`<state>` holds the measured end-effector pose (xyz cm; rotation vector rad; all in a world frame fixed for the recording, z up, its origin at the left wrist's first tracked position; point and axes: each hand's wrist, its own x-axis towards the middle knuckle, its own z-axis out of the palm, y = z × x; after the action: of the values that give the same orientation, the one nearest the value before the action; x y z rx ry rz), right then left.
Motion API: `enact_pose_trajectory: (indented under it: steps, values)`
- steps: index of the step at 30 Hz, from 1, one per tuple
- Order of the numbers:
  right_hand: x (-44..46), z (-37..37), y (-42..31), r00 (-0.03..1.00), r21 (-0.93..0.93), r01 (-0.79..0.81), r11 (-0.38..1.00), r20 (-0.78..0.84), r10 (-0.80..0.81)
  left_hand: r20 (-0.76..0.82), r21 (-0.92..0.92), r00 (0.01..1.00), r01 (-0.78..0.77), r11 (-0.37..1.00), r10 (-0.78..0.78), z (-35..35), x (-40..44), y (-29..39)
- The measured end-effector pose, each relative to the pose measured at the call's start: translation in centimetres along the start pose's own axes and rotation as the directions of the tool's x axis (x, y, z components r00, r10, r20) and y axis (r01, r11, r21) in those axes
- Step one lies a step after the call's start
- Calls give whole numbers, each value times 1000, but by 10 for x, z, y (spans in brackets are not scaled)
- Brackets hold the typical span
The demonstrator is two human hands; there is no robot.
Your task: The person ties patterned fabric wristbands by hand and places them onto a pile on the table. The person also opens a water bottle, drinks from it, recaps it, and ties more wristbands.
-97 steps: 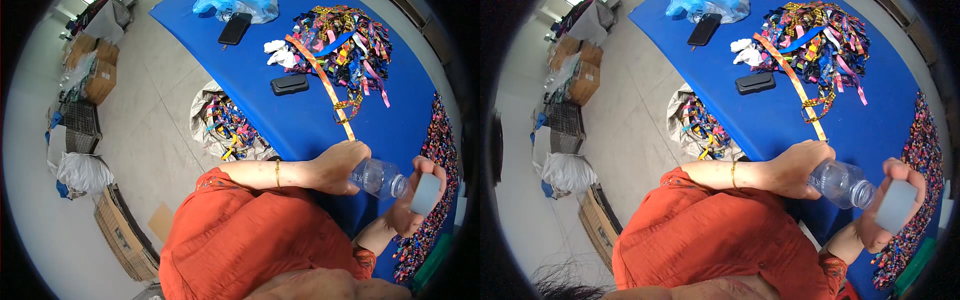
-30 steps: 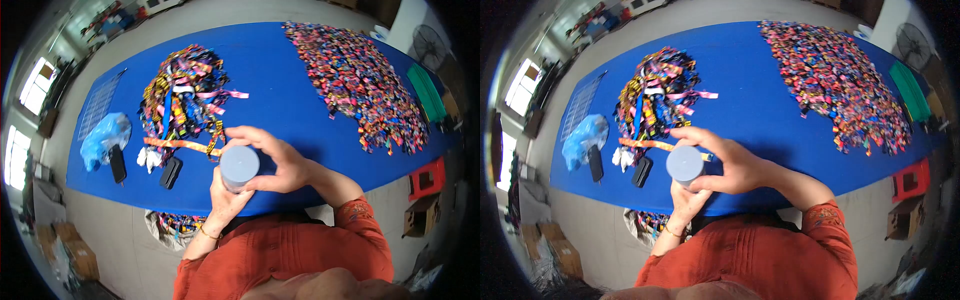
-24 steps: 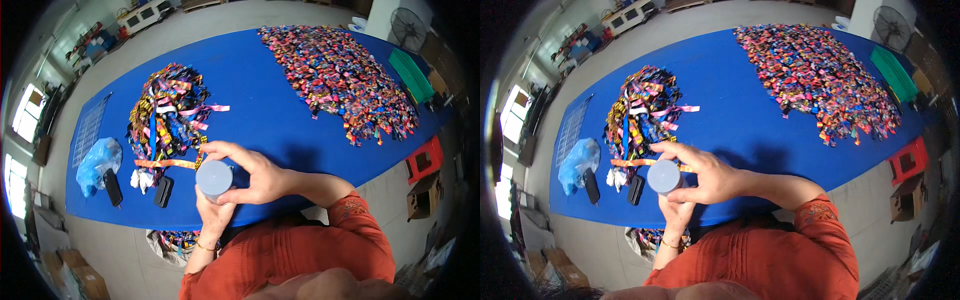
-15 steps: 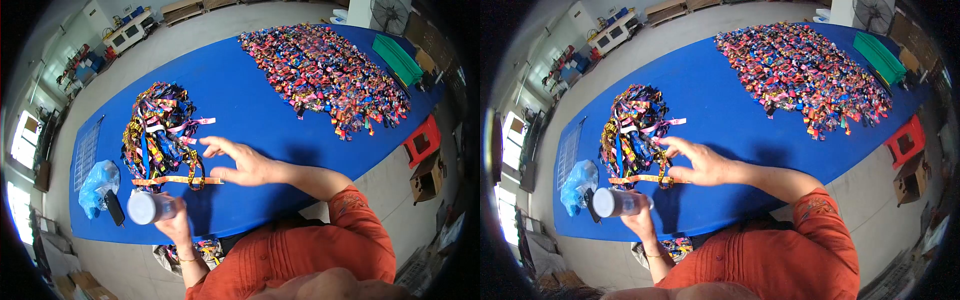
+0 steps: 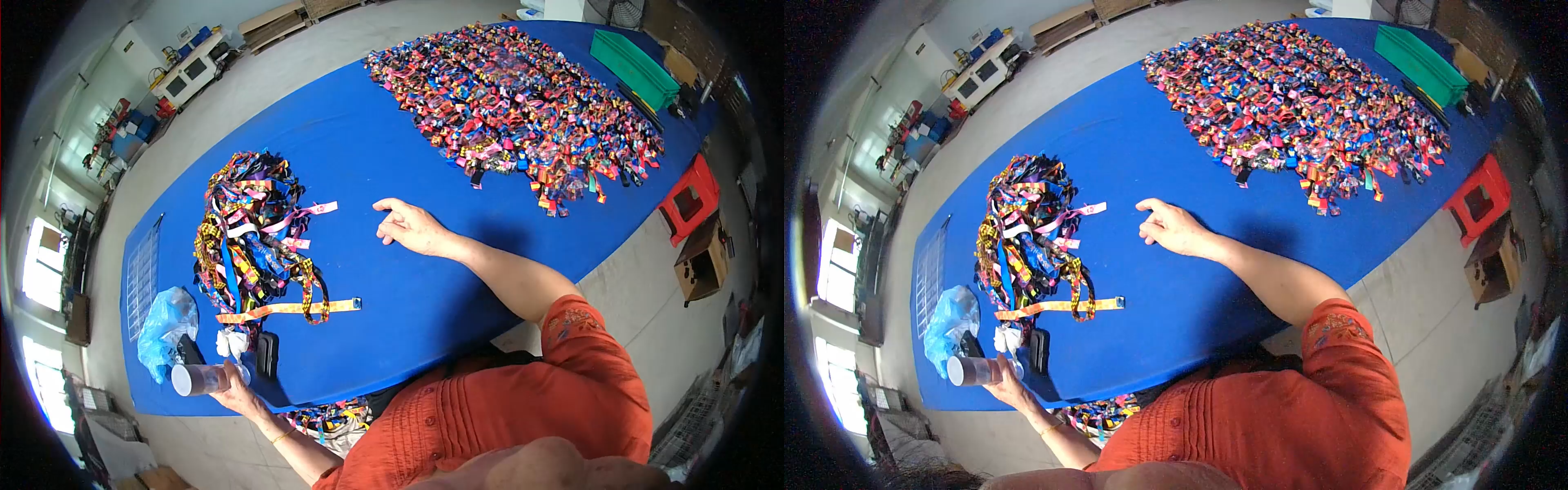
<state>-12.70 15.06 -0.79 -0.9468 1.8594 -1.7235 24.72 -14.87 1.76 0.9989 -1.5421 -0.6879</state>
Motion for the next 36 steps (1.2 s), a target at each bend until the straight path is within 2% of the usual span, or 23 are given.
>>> enact_pose_trajectory:
  steps: [3, 12, 15, 16, 17, 19, 20, 23, 26, 29, 30, 33, 35, 36]
  values:
    - [1, -2, 6, 1000, 23, 1, 1000, 23, -2, 14, -39, 996, 84, 996, -83, -2, 4, -13]
    - [-1, -3, 7, 998, 29, -14, 999, 56, 12, 81, -123, 989, 131, 984, -122, -1, 20, -46]
    - [-2, -3, 10, 999, 31, -6, 1000, 55, 4, 101, -90, 989, 119, 989, -110, -3, 35, -71]
    - [-2, -2, 8, 998, 32, -12, 999, 55, 10, 82, -71, 996, 36, 997, -30, -1, 39, -76]
    - [-3, -3, 7, 998, 33, -16, 999, 54, 15, 70, -88, 997, 32, 996, -26, 1, 41, -81]
    - [-4, -2, 6, 999, 39, -14, 999, 42, 12, 47, -120, 999, 25, 992, -20, 8, 35, -62]
    - [-3, -2, 5, 999, 41, -12, 999, 38, 11, 106, -111, 993, 66, 992, -55, 7, 34, -56]
    - [-2, -2, 9, 999, 27, -3, 1000, 35, 2, 125, -94, 991, 62, 994, -50, 9, 31, -46]
    - [-2, -1, 10, 1000, 19, 9, 1000, 20, -9, 65, -125, 997, -40, 991, 48, 16, 21, -31]
    - [-3, -2, 10, 1000, 13, 22, 1000, 16, -22, 79, -11, 997, 18, 1000, -17, 5, 21, -44]
    - [-3, -2, 11, 999, 5, 30, 1000, 17, -30, 92, -6, 996, 17, 1000, -16, 3, 12, -25]
    - [-2, -3, 13, 999, -14, 45, 999, 15, -45, -112, 61, 994, 25, 998, -19, -19, 9, -23]
    - [-3, -3, 9, 999, -24, 41, 999, 11, -41, -248, 130, 968, 0, 992, 33, -27, 1, -14]
    - [-2, -3, 10, 999, -30, 47, 998, 13, -46, -249, 115, 963, -79, 990, 105, -26, -3, -2]
